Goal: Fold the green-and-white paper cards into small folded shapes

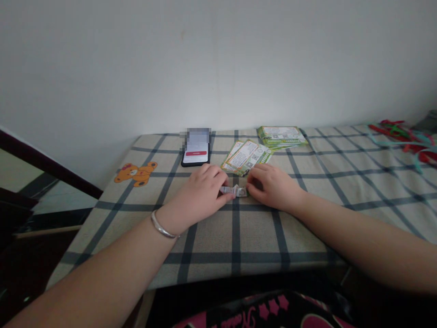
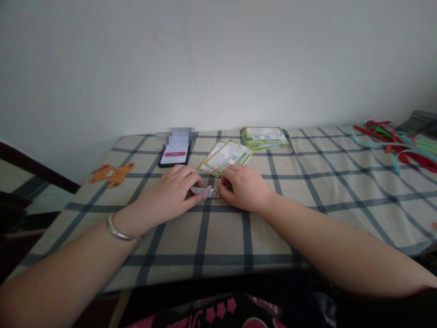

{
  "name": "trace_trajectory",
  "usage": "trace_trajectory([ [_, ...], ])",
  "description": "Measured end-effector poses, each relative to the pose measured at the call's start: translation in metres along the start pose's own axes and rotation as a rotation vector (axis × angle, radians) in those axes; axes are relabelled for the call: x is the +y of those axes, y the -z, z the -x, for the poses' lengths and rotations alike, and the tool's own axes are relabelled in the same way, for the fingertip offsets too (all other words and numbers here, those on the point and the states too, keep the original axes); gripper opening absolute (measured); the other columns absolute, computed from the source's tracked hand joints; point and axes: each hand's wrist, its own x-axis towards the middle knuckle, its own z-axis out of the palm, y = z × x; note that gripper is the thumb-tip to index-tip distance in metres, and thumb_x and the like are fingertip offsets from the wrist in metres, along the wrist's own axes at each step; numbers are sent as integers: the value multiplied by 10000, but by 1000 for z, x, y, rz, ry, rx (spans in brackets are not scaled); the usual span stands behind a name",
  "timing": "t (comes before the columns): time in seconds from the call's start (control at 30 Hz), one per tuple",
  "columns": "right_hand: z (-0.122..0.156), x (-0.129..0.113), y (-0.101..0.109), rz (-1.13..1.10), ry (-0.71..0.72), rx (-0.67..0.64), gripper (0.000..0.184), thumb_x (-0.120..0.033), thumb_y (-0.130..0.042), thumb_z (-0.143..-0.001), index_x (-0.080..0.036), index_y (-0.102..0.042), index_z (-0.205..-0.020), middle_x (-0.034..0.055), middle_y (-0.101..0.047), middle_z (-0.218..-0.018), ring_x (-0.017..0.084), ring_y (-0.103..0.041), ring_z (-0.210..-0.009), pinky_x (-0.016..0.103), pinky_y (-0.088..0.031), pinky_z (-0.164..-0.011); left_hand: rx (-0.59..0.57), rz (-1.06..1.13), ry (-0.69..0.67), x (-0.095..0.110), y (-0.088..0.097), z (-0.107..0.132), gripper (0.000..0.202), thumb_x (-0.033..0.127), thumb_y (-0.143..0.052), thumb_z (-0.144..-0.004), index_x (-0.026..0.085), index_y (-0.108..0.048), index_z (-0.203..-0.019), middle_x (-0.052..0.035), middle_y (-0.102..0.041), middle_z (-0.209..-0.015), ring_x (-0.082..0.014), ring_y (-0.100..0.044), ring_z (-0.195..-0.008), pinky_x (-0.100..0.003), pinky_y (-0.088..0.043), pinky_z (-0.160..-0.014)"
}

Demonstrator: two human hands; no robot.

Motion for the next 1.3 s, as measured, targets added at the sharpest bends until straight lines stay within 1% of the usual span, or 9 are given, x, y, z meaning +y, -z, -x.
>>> trace_trajectory([
  [0.13, 2, 1, 1, -106, 73, -12, 199, -376, -603, -837, -180, -624, -865, 56, -627, -854, 194, -565, -849, 298, -403, -733, 9, 65, -30, 1, 3, -1, 226, 397, -650, -845, 181, -616, -903, -55, -585, -968, -254, -500, -1008, -399, -426, -882],
  [0.33, 2, 2, -2, -140, 100, 28, 183, -309, -695, -761, -189, -619, -877, 38, -635, -848, 190, -562, -836, 297, -410, -731, 67, 113, -43, 2, 6, -2, 208, 323, -714, -788, 180, -587, -870, -43, -606, -943, -237, -525, -975, -370, -432, -850],
  [0.47, 2, 0, -1, -152, 100, 91, 125, -243, -659, -777, -188, -608, -876, 38, -633, -845, 179, -561, -822, 290, -415, -726, 88, 120, -4, 4, 7, -2, 201, 305, -714, -784, 178, -586, -872, -38, -610, -879, -222, -557, -903, -351, -444, -789],
  [0.53, 2, -2, -1, -161, 102, 118, 108, -241, -651, -784, -188, -600, -863, 39, -630, -841, 179, -560, -822, 287, -415, -725, 104, 120, 3, 5, 6, -1, 207, 312, -706, -799, 176, -612, -924, -48, -630, -909, -223, -570, -917, -361, -445, -810],
  [0.63, 2, -5, 0, -171, 119, 152, 75, -238, -634, -801, -193, -592, -844, 39, -631, -833, 183, -556, -835, 290, -417, -740, 100, 91, -46, 6, 7, -1, 206, 333, -681, -837, 191, -659, -985, -54, -662, -924, -232, -579, -949, -377, -437, -833],
  [0.8, 1, -8, 2, -171, 191, 161, 79, -241, -595, -853, -188, -618, -905, 41, -659, -867, 186, -549, -854, 296, -415, -776, 101, 43, -81, 8, 9, -2, 147, 325, -629, -883, 198, -695, -916, -41, -672, -856, -225, -576, -904, -373, -423, -787],
  [1.03, 0, -12, 3, -79, 225, 140, 91, -208, -547, -875, -186, -629, -844, 34, -641, -806, 179, -514, -791, 291, -376, -730, 112, -25, -92, 12, 9, -1, 159, 291, -601, -900, 202, -691, -805, -34, -665, -801, -225, -574, -865, -383, -398, -753],
  [1.17, 0, -15, 3, -58, 195, 162, 97, -185, -528, -868, -184, -606, -811, 36, -621, -794, 168, -520, -769, 275, -362, -685, 173, -80, -96, 16, 12, 0, 170, 273, -598, -899, 202, -681, -770, -32, -677, -771, -222, -578, -837, -373, -386, -703],
  [1.3, 1, -14, 4, -24, 188, 159, 132, -241, -518, -906, -173, -614, -846, 50, -636, -823, 161, -543, -762, 268, -360, -665, 237, -94, -100, 17, 14, 2, 174, 272, -587, -907, 199, -677, -778, -28, -675, -744, -214, -580, -808, -359, -383, -676],
])
